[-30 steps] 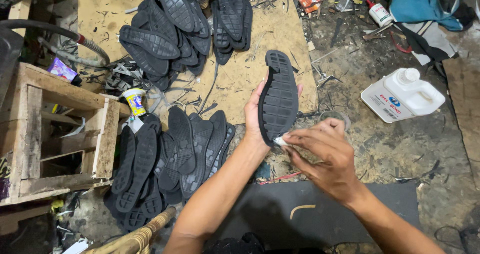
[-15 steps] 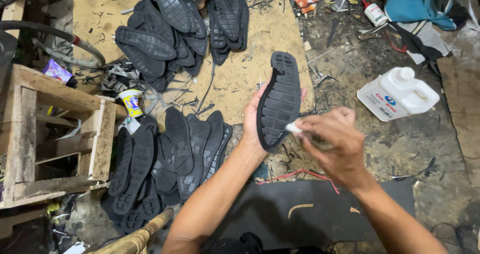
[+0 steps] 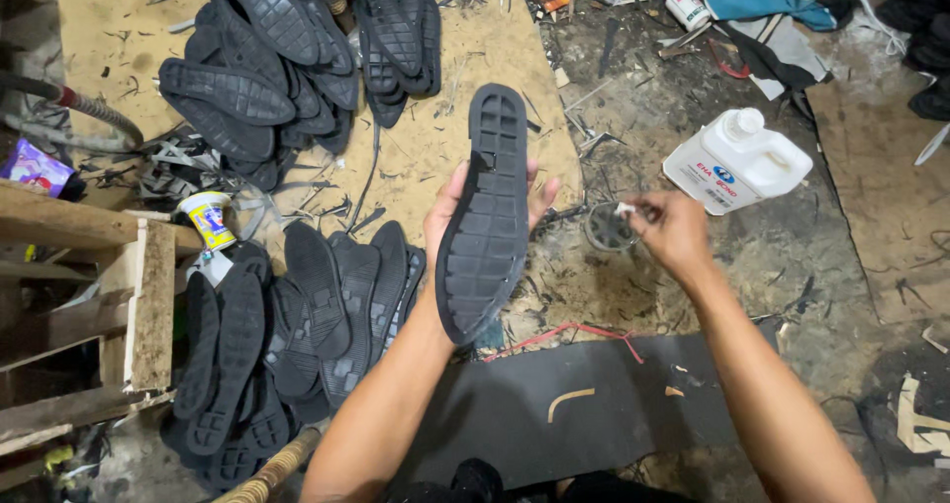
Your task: The person wipes the textured underside of black shoe soles using a white cloth dipped in a small container of liquid. They handle the soles one at a time, turning them over to clean different areas, then place them back on the pile.
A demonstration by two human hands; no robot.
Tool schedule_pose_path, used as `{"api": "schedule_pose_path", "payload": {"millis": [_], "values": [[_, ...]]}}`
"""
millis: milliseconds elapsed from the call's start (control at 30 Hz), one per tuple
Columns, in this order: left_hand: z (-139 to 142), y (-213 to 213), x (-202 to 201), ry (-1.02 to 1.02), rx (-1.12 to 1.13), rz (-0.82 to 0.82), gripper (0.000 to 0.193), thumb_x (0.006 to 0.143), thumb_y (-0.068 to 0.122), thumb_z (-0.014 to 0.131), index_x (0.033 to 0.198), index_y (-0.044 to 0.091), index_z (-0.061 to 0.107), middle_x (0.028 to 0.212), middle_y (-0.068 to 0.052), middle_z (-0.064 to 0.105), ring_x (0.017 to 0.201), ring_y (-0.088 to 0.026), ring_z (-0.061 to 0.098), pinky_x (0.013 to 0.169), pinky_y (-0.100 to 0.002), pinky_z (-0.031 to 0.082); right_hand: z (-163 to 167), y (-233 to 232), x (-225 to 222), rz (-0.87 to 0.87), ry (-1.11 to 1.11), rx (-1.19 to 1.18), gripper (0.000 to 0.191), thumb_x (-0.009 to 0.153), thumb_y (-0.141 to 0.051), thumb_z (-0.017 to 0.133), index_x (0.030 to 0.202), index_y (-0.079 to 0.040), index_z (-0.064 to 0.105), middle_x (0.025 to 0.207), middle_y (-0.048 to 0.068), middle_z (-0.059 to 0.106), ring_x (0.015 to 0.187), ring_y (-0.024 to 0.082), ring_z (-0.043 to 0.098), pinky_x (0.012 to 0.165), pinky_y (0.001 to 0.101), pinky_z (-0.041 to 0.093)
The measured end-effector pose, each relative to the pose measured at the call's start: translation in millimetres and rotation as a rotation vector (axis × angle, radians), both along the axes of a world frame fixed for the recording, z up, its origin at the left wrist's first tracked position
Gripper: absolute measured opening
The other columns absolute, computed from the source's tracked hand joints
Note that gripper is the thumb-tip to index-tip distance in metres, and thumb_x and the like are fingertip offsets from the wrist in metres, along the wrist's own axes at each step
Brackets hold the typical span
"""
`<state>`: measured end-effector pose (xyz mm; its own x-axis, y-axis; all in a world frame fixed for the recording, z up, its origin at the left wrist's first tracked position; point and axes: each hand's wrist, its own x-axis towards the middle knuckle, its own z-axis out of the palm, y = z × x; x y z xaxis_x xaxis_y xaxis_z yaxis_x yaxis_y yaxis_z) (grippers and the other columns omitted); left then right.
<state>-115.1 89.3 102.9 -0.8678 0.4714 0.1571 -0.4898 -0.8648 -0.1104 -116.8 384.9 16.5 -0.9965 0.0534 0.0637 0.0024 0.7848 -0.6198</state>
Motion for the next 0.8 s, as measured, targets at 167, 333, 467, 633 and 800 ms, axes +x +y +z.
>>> {"api": "schedule_pose_path", "payload": {"millis": [167,333,467,633,800], "values": [[-1.2,0.6,-2.1,-0.021,0.01,-0.093,0.05,0.111,0.031,0.047,0.149,-0.002,0.05,0.148,-0.022,0.058,0.136,-0.035,0.056,0.119,-0.051,0.04,-54.2,13.9,10.0,0.097,0.232,0.28,0.024,0.076,-0.022,0.083,0.099,-0.015,0.083,0.083,0.008,0.078,0.08,0.028,0.066,0.074,0.0463,0.042],[0.7,2.4,-2.1,-0.222,-0.105,0.009,0.054,0.111,0.029,0.041,0.156,-0.001,0.034,0.154,-0.02,0.046,0.142,-0.036,0.051,0.121,-0.059,0.044,-40.0,9.9,5.0,0.082,0.089,0.308,0.021,0.076,-0.023,0.082,0.097,-0.016,0.083,0.079,0.01,0.076,0.078,0.028,0.066,0.075,0.0447,0.043],[0.0,-1.3,-8.0,0.058,0.235,-0.388,0.052,0.119,0.03,0.046,0.165,0.008,0.035,0.166,-0.028,0.033,0.143,-0.042,0.052,0.111,-0.048,0.052,28.3,-8.5,3.7,-0.134,-0.039,-0.105,0.024,0.09,-0.017,0.076,0.112,-0.01,0.08,0.08,0.012,0.074,0.07,0.019,0.066,0.069,0.0329,0.051],[-5.4,22.4,8.8,-0.02,-0.213,-0.041,0.068,0.104,0.012,0.049,0.167,0.015,0.025,0.168,-0.013,0.031,0.143,-0.029,0.052,0.121,-0.046,0.048,125.3,-54.9,42.4,-0.03,0.346,-0.469,0.02,0.094,-0.009,0.078,0.113,-0.004,0.077,0.107,0.006,0.076,0.092,0.01,0.067,0.083,0.0256,0.053],[-6.8,29.4,17.8,0.171,-0.233,-0.111,0.071,0.11,0.011,0.05,0.173,0.016,0.017,0.17,-0.011,0.034,0.143,-0.023,0.05,0.12,-0.035,0.043,165.6,-94.7,50.8,0.117,0.562,-0.146,0.021,0.088,-0.006,0.084,0.108,-0.005,0.079,0.106,0.009,0.077,0.094,0.019,0.068,0.089,0.0332,0.049]]}}
